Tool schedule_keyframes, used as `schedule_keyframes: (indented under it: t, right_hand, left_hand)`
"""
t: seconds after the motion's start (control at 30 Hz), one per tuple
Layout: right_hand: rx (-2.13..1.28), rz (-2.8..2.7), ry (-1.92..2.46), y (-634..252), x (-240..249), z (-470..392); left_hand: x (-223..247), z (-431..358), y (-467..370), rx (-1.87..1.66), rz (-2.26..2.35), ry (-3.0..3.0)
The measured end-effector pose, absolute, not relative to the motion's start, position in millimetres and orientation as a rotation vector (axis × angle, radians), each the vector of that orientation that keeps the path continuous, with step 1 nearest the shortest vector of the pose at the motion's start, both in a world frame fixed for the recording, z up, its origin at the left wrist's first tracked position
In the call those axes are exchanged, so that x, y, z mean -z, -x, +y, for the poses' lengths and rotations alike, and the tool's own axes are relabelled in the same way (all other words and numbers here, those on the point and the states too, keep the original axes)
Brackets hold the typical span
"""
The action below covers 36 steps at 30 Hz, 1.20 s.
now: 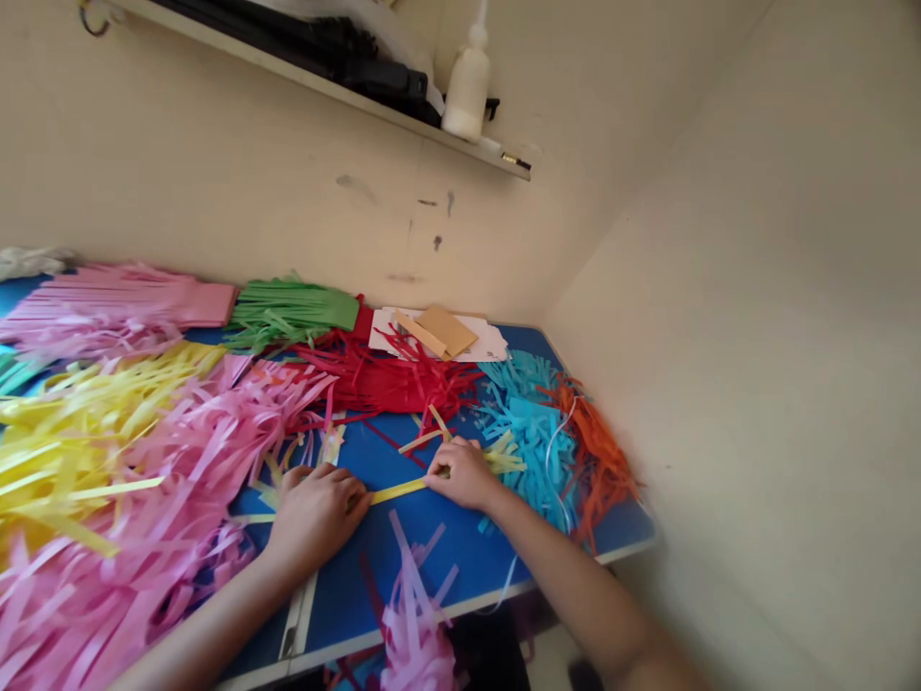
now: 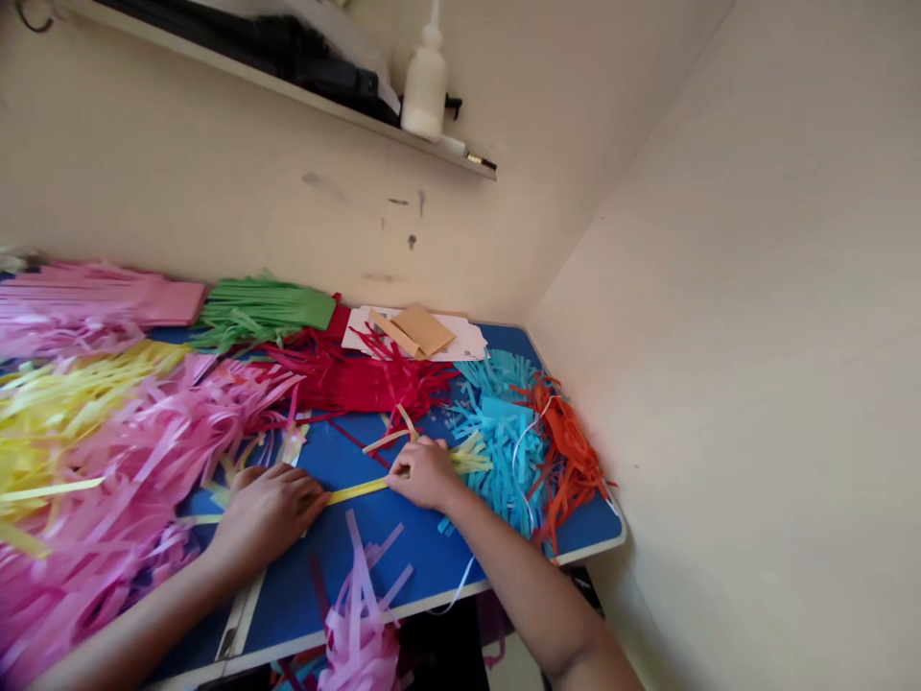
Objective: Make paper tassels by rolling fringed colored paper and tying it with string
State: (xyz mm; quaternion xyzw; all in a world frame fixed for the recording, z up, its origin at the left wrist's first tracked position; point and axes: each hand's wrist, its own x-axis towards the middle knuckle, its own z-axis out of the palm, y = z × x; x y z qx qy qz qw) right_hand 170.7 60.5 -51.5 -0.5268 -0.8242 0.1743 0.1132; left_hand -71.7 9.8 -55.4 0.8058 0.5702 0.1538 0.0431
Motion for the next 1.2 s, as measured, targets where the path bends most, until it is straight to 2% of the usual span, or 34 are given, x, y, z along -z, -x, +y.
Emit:
schedule_keyframes:
  t: [0.13, 0.33, 0.47, 0.67, 0.87, 1.2]
  right_hand:
    - [-0.449, -2.434, 1.544, -171, 48, 60]
    - [-0.02, -2.779, 0.927, -181, 45, 52]
    - [0.189, -2.804, 0.757, -176, 52, 54]
    - [0.058, -2.642, 1.047, -162, 51, 55]
    - [0.204, -2.643, 0.862, -158, 65, 38]
    - [-0.42, -2.305, 1.304, -195, 74, 51]
  left_hand:
    - [49, 9, 70, -0.469, 1.729, -2.521]
    - [51, 2, 62, -0.598, 1.458, -2.893]
    - [56, 5, 54, -0.701, 1.453, -2.894]
    - [59, 13, 47, -0.783, 1.479, -2.883]
    - [68, 6, 57, -0.782, 1.462, -2.851]
    - [76, 8, 86, -0.695, 1.523, -2.46]
